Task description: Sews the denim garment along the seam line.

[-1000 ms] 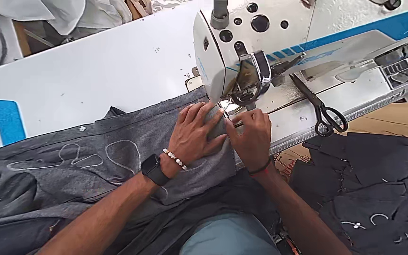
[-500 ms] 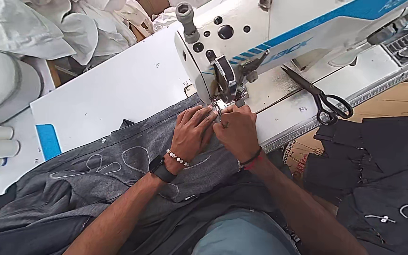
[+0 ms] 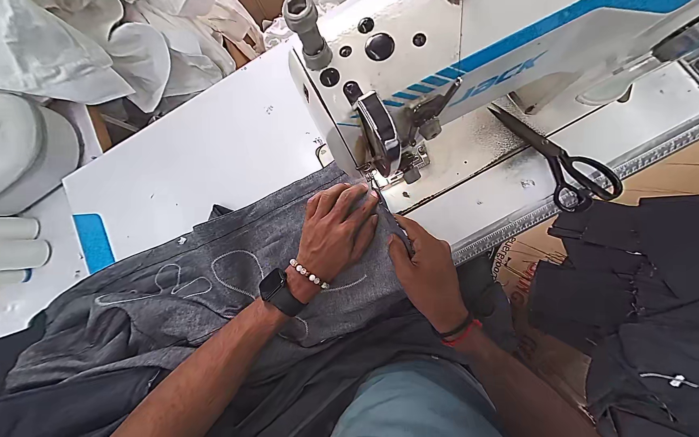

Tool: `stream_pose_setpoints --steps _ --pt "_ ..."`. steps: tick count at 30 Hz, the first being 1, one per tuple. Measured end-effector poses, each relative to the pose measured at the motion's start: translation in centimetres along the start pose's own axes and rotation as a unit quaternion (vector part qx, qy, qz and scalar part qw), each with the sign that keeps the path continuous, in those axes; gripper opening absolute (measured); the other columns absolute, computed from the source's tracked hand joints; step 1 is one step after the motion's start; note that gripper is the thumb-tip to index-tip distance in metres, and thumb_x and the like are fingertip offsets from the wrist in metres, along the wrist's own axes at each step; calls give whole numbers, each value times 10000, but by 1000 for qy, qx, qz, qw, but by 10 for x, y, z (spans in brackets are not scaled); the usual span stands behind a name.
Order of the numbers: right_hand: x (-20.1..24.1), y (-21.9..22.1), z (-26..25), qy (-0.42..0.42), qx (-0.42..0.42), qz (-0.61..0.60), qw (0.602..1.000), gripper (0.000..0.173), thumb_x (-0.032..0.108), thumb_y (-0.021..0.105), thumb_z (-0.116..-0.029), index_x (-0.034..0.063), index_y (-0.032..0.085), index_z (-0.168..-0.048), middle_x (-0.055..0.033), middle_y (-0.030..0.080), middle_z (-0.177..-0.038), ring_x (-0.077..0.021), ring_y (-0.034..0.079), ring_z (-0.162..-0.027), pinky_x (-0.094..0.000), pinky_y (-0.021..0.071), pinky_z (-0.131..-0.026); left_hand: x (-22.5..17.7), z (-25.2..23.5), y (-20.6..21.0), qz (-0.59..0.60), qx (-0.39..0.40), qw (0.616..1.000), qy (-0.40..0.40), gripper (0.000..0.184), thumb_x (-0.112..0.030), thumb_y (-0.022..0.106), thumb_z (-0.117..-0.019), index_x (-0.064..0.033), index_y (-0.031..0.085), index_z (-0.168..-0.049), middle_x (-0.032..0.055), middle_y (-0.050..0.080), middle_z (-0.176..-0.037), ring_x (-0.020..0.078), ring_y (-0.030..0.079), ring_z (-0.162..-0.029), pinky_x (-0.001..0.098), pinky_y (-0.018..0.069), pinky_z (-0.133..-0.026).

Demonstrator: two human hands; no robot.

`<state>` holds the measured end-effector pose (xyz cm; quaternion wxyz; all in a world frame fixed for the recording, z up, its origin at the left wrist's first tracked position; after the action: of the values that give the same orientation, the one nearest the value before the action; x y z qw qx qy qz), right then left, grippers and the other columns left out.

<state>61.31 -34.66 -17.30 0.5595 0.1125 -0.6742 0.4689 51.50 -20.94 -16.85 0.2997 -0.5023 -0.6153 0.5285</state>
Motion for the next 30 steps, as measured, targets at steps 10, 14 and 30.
stream_pose_setpoints --steps 10,14,30 --pt "1 -1 -11 37 3 66 997 376 275 591 -954 229 721 -1304 29 634 -671 -114 549 -553 -357 458 -524 -6 1 -1 -43 -16 999 -14 343 -376 520 -1032 -234 732 -1262 28 615 -1388 267 471 -1357 475 315 -1131" --pt "4 -3 -3 22 6 63 998 384 250 576 -954 177 723 -1301 47 558 -602 -91 489 -511 -309 421 -492 -6 1 -3 -50 -21 999 -3 331 -344 526 -1030 -231 732 -1263 30 624 -1369 271 484 -1336 476 324 -1120" --pt "30 -28 24 -61 -23 138 988 380 192 556 -932 117 762 -1242 51 568 -554 -72 445 -432 -283 364 -420 2 1 -2 -29 -12 1000 -4 340 -379 515 -1037 -267 729 -1276 39 602 -1394 274 489 -1297 478 325 -1083"
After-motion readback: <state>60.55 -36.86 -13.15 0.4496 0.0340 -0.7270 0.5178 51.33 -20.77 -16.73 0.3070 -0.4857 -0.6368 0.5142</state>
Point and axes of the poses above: each hand's wrist, its own z-axis away from the middle knuckle, its own y-axis out of the palm, x = y × z, the point moved 6 cm from there along -z, towards the middle knuckle
